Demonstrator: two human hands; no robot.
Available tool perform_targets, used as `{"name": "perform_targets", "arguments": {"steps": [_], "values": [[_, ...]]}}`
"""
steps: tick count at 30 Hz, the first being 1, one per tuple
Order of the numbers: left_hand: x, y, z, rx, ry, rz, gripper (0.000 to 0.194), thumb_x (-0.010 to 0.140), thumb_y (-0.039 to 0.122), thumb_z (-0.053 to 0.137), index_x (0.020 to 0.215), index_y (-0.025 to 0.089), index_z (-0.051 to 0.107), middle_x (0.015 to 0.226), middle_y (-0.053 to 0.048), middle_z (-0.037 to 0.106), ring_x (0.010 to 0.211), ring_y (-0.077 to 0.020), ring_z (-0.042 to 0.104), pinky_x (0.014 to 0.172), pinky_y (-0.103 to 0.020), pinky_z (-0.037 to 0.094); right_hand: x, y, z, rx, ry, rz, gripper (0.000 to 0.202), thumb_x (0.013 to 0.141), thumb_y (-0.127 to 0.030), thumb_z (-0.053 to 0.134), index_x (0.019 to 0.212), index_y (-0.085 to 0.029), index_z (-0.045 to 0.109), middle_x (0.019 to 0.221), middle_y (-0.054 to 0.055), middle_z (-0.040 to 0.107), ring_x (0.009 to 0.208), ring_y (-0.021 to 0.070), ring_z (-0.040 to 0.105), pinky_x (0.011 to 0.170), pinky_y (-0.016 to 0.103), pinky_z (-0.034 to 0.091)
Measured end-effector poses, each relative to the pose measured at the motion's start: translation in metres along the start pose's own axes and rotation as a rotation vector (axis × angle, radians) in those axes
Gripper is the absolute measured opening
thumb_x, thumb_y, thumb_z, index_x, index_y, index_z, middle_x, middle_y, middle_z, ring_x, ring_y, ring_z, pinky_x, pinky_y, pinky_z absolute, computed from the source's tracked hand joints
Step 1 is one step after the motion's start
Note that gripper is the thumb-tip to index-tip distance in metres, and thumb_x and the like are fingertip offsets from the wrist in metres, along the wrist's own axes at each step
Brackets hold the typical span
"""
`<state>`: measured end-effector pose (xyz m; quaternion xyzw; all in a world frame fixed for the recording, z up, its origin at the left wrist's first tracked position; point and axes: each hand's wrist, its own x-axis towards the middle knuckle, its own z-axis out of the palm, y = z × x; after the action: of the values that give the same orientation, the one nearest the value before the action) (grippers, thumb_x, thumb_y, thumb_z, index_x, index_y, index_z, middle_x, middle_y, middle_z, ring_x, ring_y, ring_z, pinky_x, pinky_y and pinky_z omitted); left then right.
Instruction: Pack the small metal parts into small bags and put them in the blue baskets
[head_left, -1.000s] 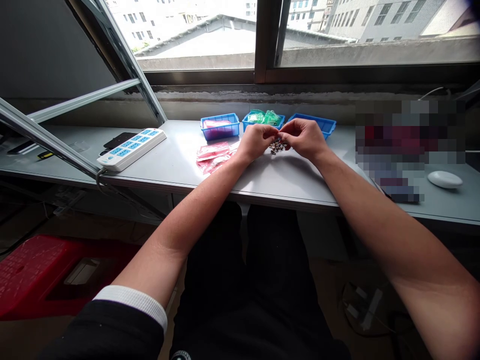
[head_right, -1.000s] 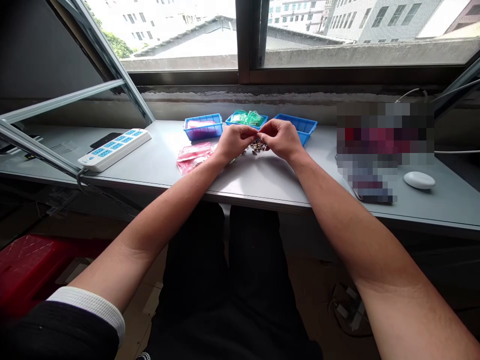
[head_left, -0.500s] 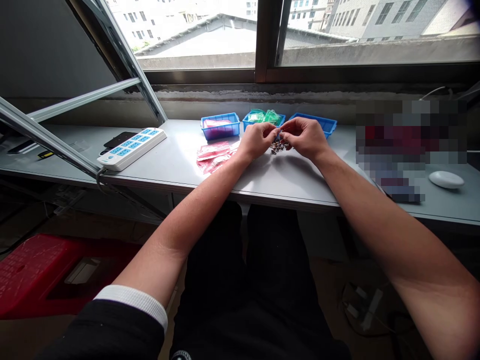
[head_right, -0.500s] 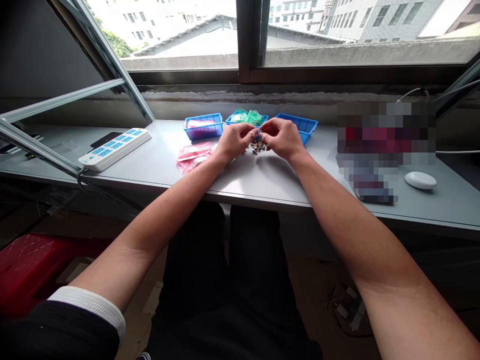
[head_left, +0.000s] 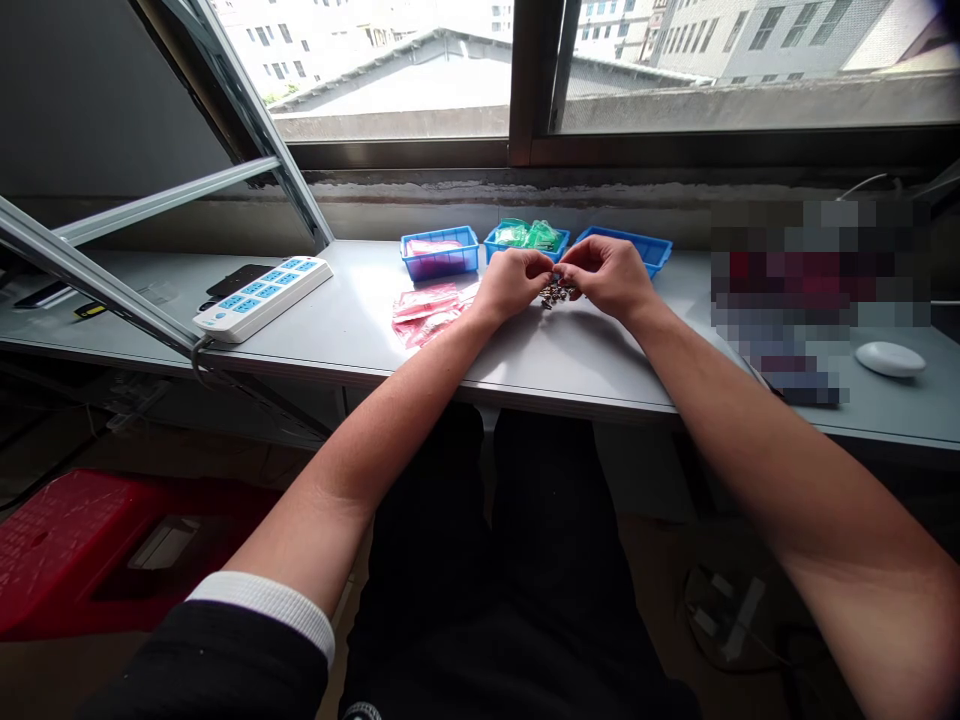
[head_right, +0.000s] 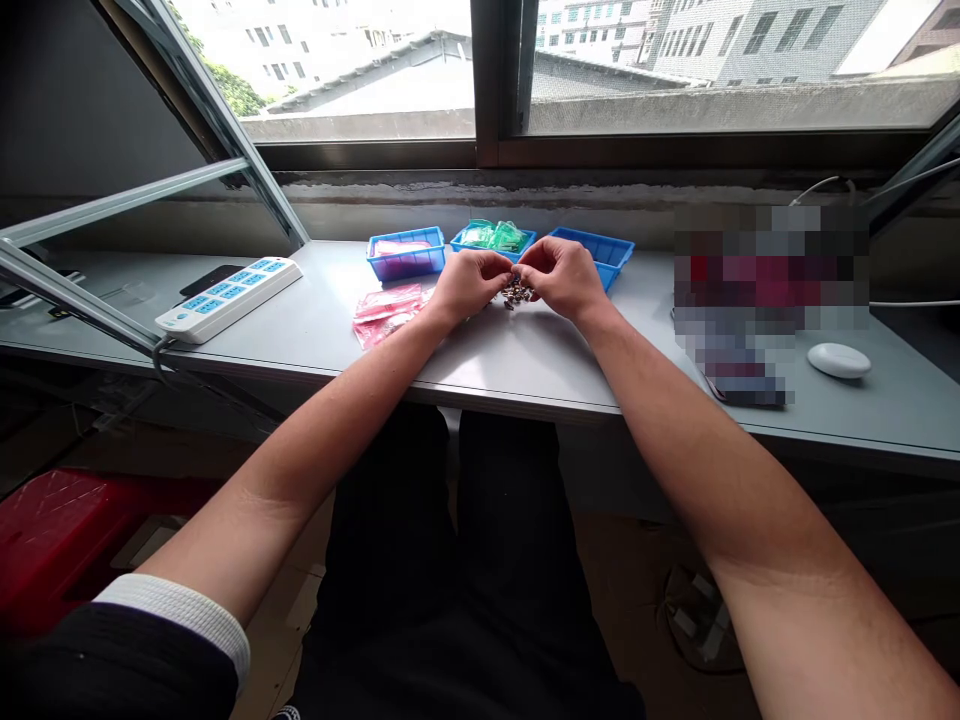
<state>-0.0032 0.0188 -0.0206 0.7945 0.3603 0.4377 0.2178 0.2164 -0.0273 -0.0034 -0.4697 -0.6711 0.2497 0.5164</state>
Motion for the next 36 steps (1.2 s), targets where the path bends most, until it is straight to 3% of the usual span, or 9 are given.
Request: {"name": "perform_targets", "arguments": {"steps": [4, 9, 13, 15, 17, 22, 27, 31, 36], "values": [[0.002, -0.004, 0.004, -0.045, 0.004, 0.008, 0.023, 0.103, 0.009, 0.086, 0.114, 0.023, 0.1, 0.118, -0.007, 0.101, 0.111, -0.0255, 0.095, 0.11, -0.038, 0.074, 0.001, 0.003, 0.0, 0.006, 0.002, 0.006, 0.031, 0.085, -0.025, 0.116, 0.09, -0.028, 0.086, 0.088, 0.004, 0.087, 0.072, 0.0268, 0.081, 0.064, 0.048, 0.076], [0.004, -0.005, 0.007, -0.099, 0.021, 0.009, 0.036, 0.105, 0.005, 0.087, 0.135, 0.023, 0.095, 0.119, -0.007, 0.101, 0.114, -0.0243, 0.096, 0.113, -0.037, 0.074, 0.0, 0.002, 0.001, 0.034, -0.026, 0.023, 0.028, 0.086, -0.021, 0.111, 0.103, -0.028, 0.089, 0.092, 0.004, 0.09, 0.072, 0.0239, 0.081, 0.061, 0.041, 0.071], [0.002, 0.002, 0.002, 0.005, 0.043, 0.001, 0.012, 0.118, 0.027, 0.087, 0.116, 0.022, 0.097, 0.11, -0.008, 0.1, 0.105, -0.0253, 0.093, 0.103, -0.036, 0.071, -0.001, -0.002, 0.0, -0.004, -0.019, -0.005, 0.026, 0.088, -0.033, 0.113, 0.099, -0.028, 0.09, 0.094, 0.006, 0.091, 0.074, 0.0251, 0.08, 0.062, 0.043, 0.072], [0.0, 0.006, -0.001, 0.02, 0.017, -0.005, 0.031, 0.122, 0.042, 0.086, 0.102, 0.022, 0.097, 0.103, -0.008, 0.099, 0.101, -0.0259, 0.092, 0.097, -0.035, 0.07, -0.001, -0.003, 0.0, -0.018, 0.003, -0.022, 0.028, 0.087, -0.035, 0.114, 0.095, -0.029, 0.088, 0.095, 0.006, 0.091, 0.077, 0.0268, 0.081, 0.061, 0.044, 0.073], [-0.001, 0.009, -0.003, 0.006, -0.015, -0.016, 0.036, 0.12, 0.05, 0.088, 0.101, 0.022, 0.099, 0.1, -0.007, 0.098, 0.099, -0.0261, 0.092, 0.094, -0.034, 0.069, -0.001, -0.001, 0.001, -0.025, 0.011, -0.04, 0.029, 0.086, -0.032, 0.114, 0.093, -0.029, 0.087, 0.095, 0.006, 0.09, 0.079, 0.0272, 0.082, 0.061, 0.043, 0.072], [0.0, 0.005, -0.003, -0.059, -0.017, -0.027, 0.013, 0.112, 0.025, 0.092, 0.118, 0.022, 0.103, 0.117, -0.008, 0.102, 0.112, -0.0257, 0.096, 0.101, -0.031, 0.072, -0.001, 0.003, 0.003, 0.016, -0.033, -0.009, 0.025, 0.086, -0.02, 0.112, 0.097, -0.027, 0.09, 0.098, 0.006, 0.092, 0.083, 0.028, 0.086, 0.067, 0.045, 0.076], [0.004, -0.006, 0.003, -0.131, 0.001, -0.037, 0.027, 0.106, 0.006, 0.085, 0.12, 0.021, 0.103, 0.121, -0.008, 0.102, 0.117, -0.0257, 0.098, 0.109, -0.033, 0.075, 0.0, 0.0, 0.002, 0.061, 0.007, 0.022, 0.024, 0.091, -0.023, 0.112, 0.095, -0.026, 0.089, 0.092, 0.006, 0.089, 0.08, 0.0277, 0.086, 0.066, 0.045, 0.078], [0.005, -0.009, 0.006, -0.13, -0.002, -0.016, 0.028, 0.104, 0.002, 0.086, 0.117, 0.021, 0.102, 0.12, -0.009, 0.102, 0.118, -0.026, 0.098, 0.115, -0.037, 0.076, 0.002, 0.002, 0.0, 0.038, -0.003, 0.042, 0.036, 0.085, -0.029, 0.122, 0.09, -0.026, 0.086, 0.086, 0.005, 0.087, 0.074, 0.027, 0.083, 0.065, 0.046, 0.078], [0.003, -0.007, 0.006, -0.224, 0.007, -0.021, 0.047, 0.103, -0.005, 0.082, 0.143, 0.019, 0.094, 0.121, -0.009, 0.101, 0.114, -0.024, 0.098, 0.114, -0.04, 0.078, 0.002, 0.005, -0.002, 0.085, -0.029, 0.075, 0.035, 0.085, -0.021, 0.118, 0.099, -0.026, 0.086, 0.09, 0.005, 0.09, 0.074, 0.0256, 0.083, 0.062, 0.041, 0.074]]}}
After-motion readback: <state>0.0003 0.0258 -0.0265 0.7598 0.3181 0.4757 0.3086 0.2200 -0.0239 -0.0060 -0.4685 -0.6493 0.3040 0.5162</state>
